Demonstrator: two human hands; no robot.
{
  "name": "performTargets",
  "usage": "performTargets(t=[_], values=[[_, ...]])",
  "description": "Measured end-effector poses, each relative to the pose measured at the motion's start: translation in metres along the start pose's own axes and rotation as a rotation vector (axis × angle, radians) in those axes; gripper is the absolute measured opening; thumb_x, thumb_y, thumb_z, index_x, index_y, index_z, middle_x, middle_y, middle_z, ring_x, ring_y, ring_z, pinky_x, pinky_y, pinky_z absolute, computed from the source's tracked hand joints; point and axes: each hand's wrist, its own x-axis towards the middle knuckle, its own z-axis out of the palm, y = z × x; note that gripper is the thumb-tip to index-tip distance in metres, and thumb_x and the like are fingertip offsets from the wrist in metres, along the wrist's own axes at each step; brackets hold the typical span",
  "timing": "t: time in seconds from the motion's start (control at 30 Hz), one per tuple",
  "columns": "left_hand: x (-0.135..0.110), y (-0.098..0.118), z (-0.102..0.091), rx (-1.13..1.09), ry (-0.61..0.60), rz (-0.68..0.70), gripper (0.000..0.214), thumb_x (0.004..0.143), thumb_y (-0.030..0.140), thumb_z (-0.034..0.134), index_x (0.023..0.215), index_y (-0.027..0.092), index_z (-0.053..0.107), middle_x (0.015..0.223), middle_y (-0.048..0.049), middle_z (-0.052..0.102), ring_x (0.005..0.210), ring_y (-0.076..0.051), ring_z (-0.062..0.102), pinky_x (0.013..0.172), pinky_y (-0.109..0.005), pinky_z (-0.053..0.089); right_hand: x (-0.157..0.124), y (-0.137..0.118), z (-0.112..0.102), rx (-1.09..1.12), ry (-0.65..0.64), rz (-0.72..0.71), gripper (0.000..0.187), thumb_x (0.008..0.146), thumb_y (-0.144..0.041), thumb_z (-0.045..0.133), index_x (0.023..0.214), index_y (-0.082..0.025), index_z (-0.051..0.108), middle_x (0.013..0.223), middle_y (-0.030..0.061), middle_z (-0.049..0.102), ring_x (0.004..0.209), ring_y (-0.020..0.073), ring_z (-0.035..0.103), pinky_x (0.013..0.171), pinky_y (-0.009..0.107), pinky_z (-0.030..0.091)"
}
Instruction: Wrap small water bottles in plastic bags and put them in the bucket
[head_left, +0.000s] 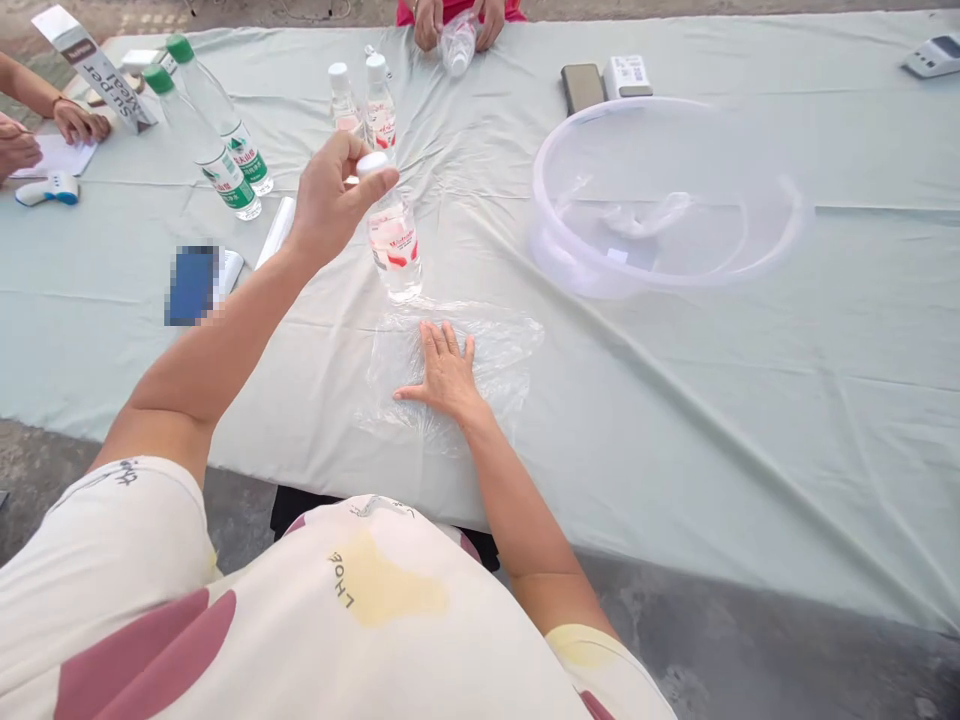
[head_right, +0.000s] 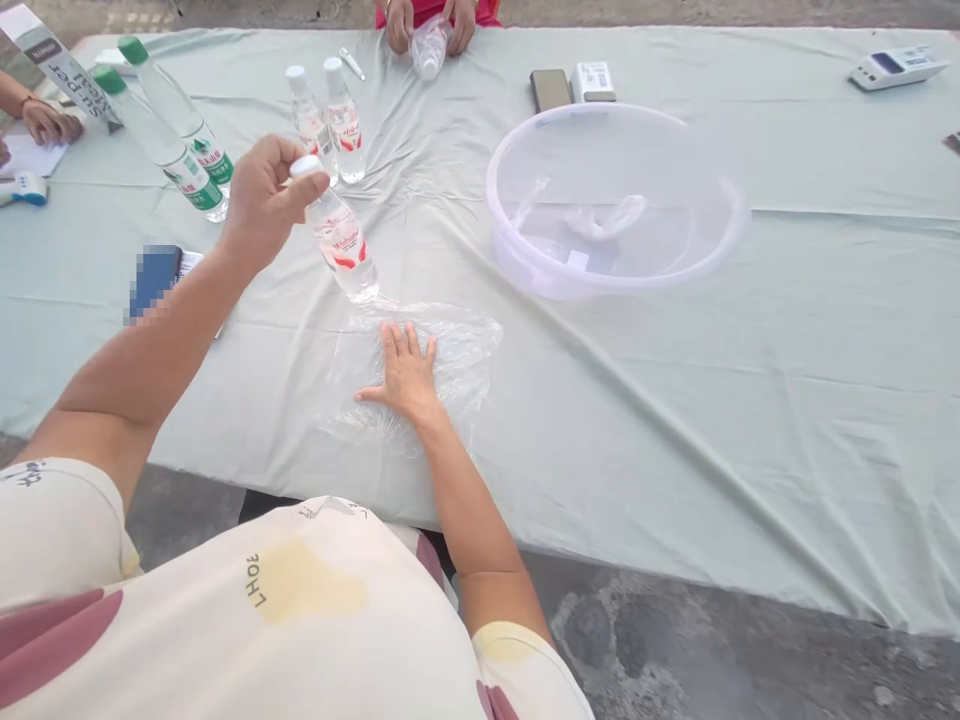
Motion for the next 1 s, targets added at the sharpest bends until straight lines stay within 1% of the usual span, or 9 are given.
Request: performTargets(t=[0.1,0.2,0.33,0.43,0.57,0.7,0.83,0.9,1.0], values=[[-0.035,-0.017,0.000,-0.141,-0.178,0.021,0.016,0.094,0.031,0.061,0.088,0.019,0.052,0.084,-0.0019,0.065,0.081,-0.015,0.065,0.069,-0.027,0.051,-0.001,0.000,0.002,0.024,0.021,-0.002,0.127,0.068,-0.063,0.078,0.162,-0.016,0.006,0.166,0.0195,0.021,0.156,0.0384,0.007,0.120,0.068,0.003],[-0.053,-0.038,0.013,-0.151,-0.325,-0.131,0.020,0.094,0.031,0.060,0.083,0.016,0.054,0.080,-0.0039,0.068,0.071,-0.013,0.064,0.060,-0.022,0.046,-0.003,0.000,0.004,0.032,0.042,-0.020,0.127,0.071,-0.061,0.077,0.162,-0.016,0.000,0.166,0.0197,0.019,0.156,0.0381,0.008,0.120,0.068,0.002],[-0.054,-0.065,0.039,-0.067,-0.511,-0.236,0.028,0.088,0.033,0.066,0.070,0.015,0.054,0.073,-0.0053,0.069,0.059,-0.010,0.059,0.052,-0.020,0.036,-0.004,0.000,0.004,0.034,0.014,-0.021,0.129,0.070,-0.058,0.077,0.162,-0.018,-0.004,0.167,0.0172,0.018,0.157,0.0368,0.003,0.120,0.067,-0.001],[-0.050,-0.082,0.054,-0.027,-0.586,-0.298,0.032,0.087,0.035,0.066,0.064,0.016,0.054,0.066,-0.0036,0.065,0.051,-0.009,0.052,0.050,-0.023,0.033,-0.004,0.000,0.003,0.024,-0.023,-0.008,0.133,0.067,-0.060,0.079,0.162,-0.017,-0.005,0.168,0.0159,0.014,0.157,0.0353,0.000,0.121,0.065,-0.004],[-0.053,-0.094,0.066,0.105,-0.548,-0.327,0.035,0.086,0.040,0.065,0.062,0.018,0.054,0.060,-0.0001,0.058,0.049,-0.010,0.047,0.052,-0.025,0.031,-0.004,-0.001,0.001,0.005,-0.055,-0.016,0.132,0.068,-0.061,0.078,0.162,-0.019,-0.004,0.169,0.0149,0.011,0.157,0.0351,-0.002,0.121,0.065,-0.004],[-0.062,-0.094,0.069,0.213,-0.471,-0.302,0.038,0.088,0.044,0.062,0.062,0.020,0.046,0.056,0.0024,0.050,0.052,-0.011,0.046,0.055,-0.026,0.030,-0.004,-0.002,-0.004,0.006,-0.087,-0.015,0.129,0.069,-0.057,0.078,0.163,-0.019,-0.003,0.169,0.0141,0.009,0.157,0.0349,-0.002,0.121,0.064,-0.004],[-0.065,-0.093,0.073,0.340,-0.420,-0.240,0.043,0.089,0.047,0.061,0.061,0.021,0.041,0.060,0.0011,0.046,0.059,-0.014,0.048,0.058,-0.027,0.030,-0.010,0.008,-0.017,0.048,-0.118,-0.082,0.117,0.074,-0.047,0.076,0.163,-0.025,0.004,0.170,0.0118,0.010,0.157,0.0334,0.000,0.122,0.063,0.003],[-0.067,-0.093,0.077,0.410,-0.387,-0.221,0.041,0.089,0.048,0.061,0.063,0.020,0.046,0.068,-0.0019,0.051,0.067,-0.016,0.052,0.061,-0.027,0.032,-0.016,0.014,-0.025,0.065,-0.048,-0.133,0.099,0.080,-0.040,0.070,0.161,-0.026,0.014,0.169,0.0101,0.017,0.157,0.0323,0.005,0.122,0.063,0.008],[-0.070,-0.091,0.082,0.438,-0.334,-0.204,0.035,0.091,0.051,0.059,0.081,0.018,0.057,0.091,-0.0085,0.060,0.087,-0.021,0.058,0.071,-0.028,0.038,-0.023,0.016,-0.033,0.094,0.205,-0.132,0.065,0.089,-0.030,0.056,0.151,-0.021,0.040,0.158,0.0121,0.041,0.153,0.0311,0.025,0.122,0.059,0.020]])
